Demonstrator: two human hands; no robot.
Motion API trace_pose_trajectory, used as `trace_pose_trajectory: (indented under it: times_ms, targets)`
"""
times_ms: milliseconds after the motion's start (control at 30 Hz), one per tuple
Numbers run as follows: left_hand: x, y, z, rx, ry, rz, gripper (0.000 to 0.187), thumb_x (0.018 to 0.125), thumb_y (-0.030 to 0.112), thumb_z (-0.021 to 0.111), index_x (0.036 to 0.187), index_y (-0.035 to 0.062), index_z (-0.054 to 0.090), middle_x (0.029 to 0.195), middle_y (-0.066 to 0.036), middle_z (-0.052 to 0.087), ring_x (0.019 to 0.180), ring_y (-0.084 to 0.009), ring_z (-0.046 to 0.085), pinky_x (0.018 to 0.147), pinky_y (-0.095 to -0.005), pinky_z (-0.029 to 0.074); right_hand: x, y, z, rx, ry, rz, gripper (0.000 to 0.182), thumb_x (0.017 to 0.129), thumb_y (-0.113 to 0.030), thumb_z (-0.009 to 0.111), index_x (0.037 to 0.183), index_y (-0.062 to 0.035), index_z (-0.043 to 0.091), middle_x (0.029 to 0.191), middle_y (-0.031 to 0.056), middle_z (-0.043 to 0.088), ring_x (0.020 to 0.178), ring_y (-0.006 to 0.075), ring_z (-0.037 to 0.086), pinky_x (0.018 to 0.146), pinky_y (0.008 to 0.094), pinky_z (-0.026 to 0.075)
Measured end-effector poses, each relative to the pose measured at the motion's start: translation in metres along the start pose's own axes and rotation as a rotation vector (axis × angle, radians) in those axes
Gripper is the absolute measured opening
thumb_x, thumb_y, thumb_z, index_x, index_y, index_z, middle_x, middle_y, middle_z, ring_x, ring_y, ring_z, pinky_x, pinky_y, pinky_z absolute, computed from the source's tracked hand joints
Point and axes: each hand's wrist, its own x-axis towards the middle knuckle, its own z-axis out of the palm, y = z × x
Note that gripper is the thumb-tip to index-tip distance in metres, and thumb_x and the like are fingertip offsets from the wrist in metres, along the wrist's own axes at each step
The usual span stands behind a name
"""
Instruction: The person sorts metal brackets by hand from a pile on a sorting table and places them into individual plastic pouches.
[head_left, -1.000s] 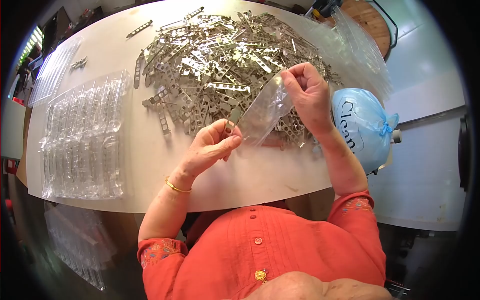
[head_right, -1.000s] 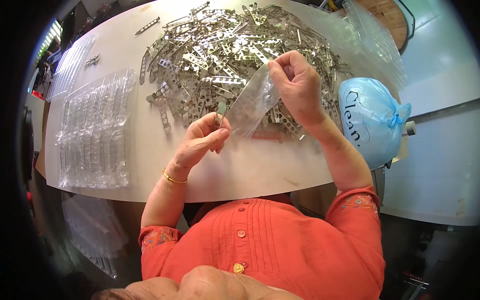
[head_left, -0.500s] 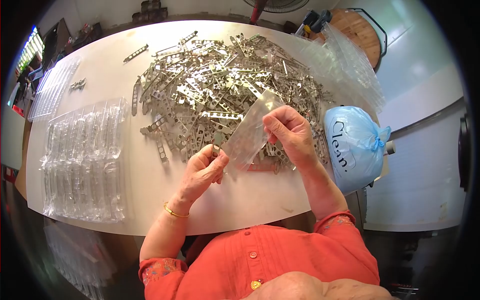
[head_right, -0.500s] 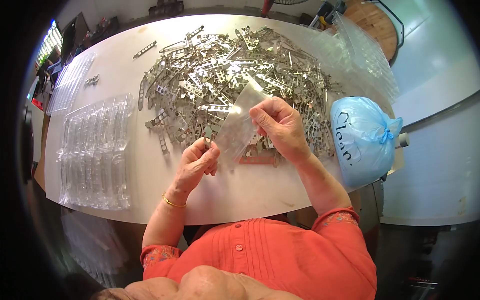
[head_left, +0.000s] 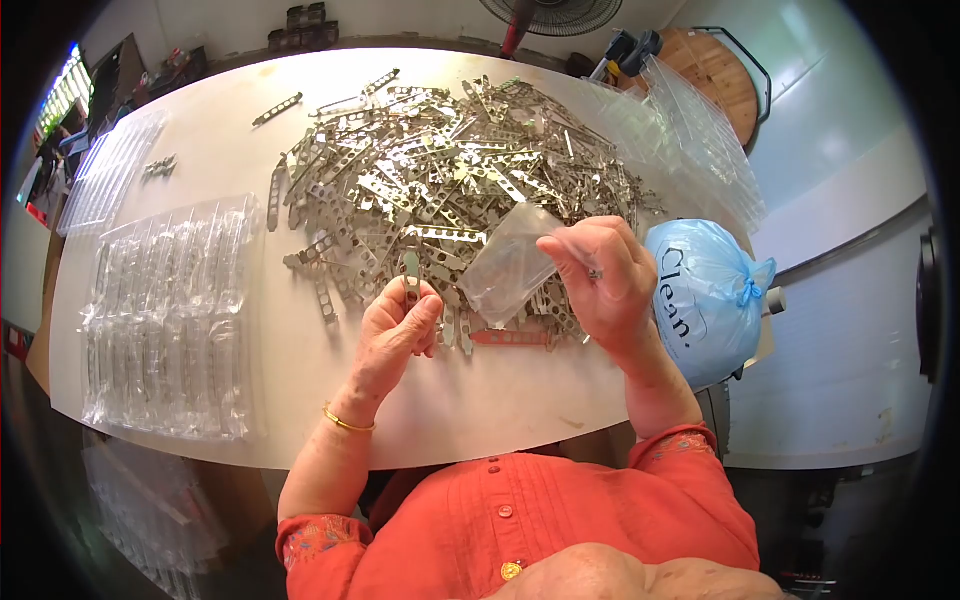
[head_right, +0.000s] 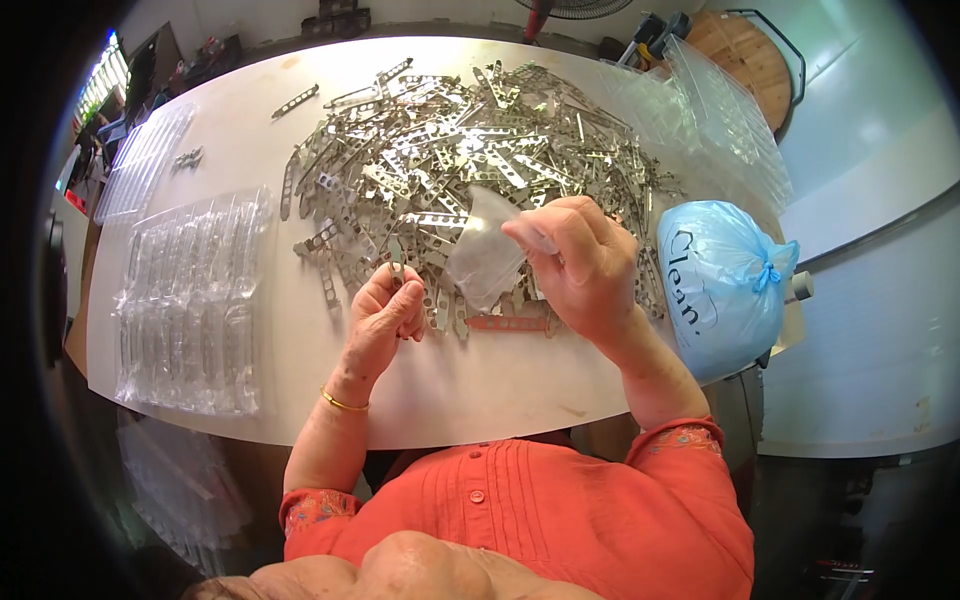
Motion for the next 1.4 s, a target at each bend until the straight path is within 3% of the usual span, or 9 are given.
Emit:
trace_pose_trajectory:
  times_ms: [433,633,767,833,867,967,1067,1267,1400]
  targets:
    - [-0.006,0.006,-0.005,-0.266,-0.214,-0.266,0.057,0.108,0.051,0.033,0.113,0.0015,0.061,0.066,0.002,0.047,0.050,-0.0079,0.040,0.045,-0.0249,0.038,-0.021,-0.029,0.021,0.013,-0.340,-0.442,0.029,0.072,-0.012,0.072,0.102,-0.0102,0.074,0.100,0.0010,0.067,0.059,0.0077,0.057,0.053,0.0236,0.046]
    - [-0.005,0.009,-0.008,-0.275,-0.213,-0.233,0.013,0.095,0.013,0.069,0.104,0.0029,0.066,0.065,0.005,0.048,0.051,-0.0045,0.040,0.047,-0.0233,0.036,-0.037,-0.036,0.032,0.151,-0.414,-0.426,0.026,0.075,-0.006,0.073,0.101,-0.0078,0.073,0.108,0.0039,0.065,0.076,0.0144,0.067,0.063,0.0275,0.052]
    - [-0.007,0.012,-0.008,-0.161,-0.213,-0.041,0.011,0.097,0.012,0.065,0.105,0.0034,0.065,0.070,0.004,0.053,0.054,-0.0044,0.044,0.049,-0.0218,0.037,-0.053,-0.049,0.026,0.391,-0.300,-0.090,0.035,0.077,0.007,0.069,0.110,-0.0043,0.069,0.105,0.0081,0.064,0.086,0.0204,0.067,0.068,0.0294,0.054]
    - [-0.009,0.014,-0.006,-0.105,-0.219,-0.002,0.011,0.097,0.011,0.064,0.105,0.0037,0.065,0.073,0.004,0.055,0.055,-0.0044,0.046,0.049,-0.0214,0.037,-0.075,-0.041,0.018,0.626,-0.422,0.431,0.028,0.086,0.003,0.064,0.113,-0.0020,0.065,0.105,0.0086,0.063,0.085,0.0169,0.065,0.072,0.0285,0.053]
    - [-0.011,0.014,-0.006,-0.107,-0.230,-0.003,0.011,0.097,0.010,0.064,0.106,0.0036,0.065,0.075,0.003,0.057,0.056,-0.0042,0.048,0.049,-0.0210,0.037,-0.082,-0.042,0.013,0.829,-0.577,0.811,0.019,0.095,-0.007,0.059,0.112,-0.0003,0.063,0.103,0.0067,0.063,0.085,0.0139,0.062,0.074,0.0272,0.051]
    - [-0.013,0.013,-0.005,-0.065,-0.290,-0.051,0.012,0.097,0.009,0.063,0.107,0.0032,0.064,0.079,0.003,0.059,0.058,-0.0040,0.049,0.051,-0.0208,0.038,-0.090,-0.033,0.018,1.260,-0.763,1.289,0.041,0.104,-0.037,0.055,0.120,-0.0008,0.062,0.100,0.0041,0.065,0.086,0.0139,0.063,0.073,0.0272,0.050]
    - [-0.016,0.013,-0.006,-0.034,-0.371,-0.139,0.014,0.096,0.009,0.064,0.109,0.0027,0.064,0.080,0.003,0.060,0.061,-0.0040,0.050,0.053,-0.0216,0.039,-0.087,-0.027,0.028,1.668,-0.708,1.474,0.048,0.102,-0.044,0.056,0.125,-0.0018,0.061,0.103,0.0049,0.066,0.086,0.0137,0.063,0.072,0.0264,0.048]
    - [-0.013,0.014,-0.003,0.010,-0.460,-0.223,0.017,0.095,0.011,0.066,0.111,0.0034,0.064,0.079,0.003,0.059,0.062,-0.0045,0.050,0.054,-0.0223,0.041,-0.075,-0.024,0.040,1.507,-0.304,1.322,0.027,0.099,-0.029,0.066,0.113,-0.0057,0.070,0.091,0.0011,0.068,0.074,0.0073,0.059,0.065,0.0229,0.046]
    - [-0.007,0.009,-0.007,0.001,-0.271,-0.140,0.019,0.096,0.015,0.069,0.111,0.0046,0.063,0.077,0.004,0.058,0.059,-0.0045,0.050,0.051,-0.0218,0.041,-0.065,-0.023,0.046,1.328,-0.049,1.152,0.015,0.096,-0.019,0.071,0.101,-0.0054,0.071,0.079,-0.0007,0.065,0.062,0.0059,0.056,0.055,0.0202,0.043]
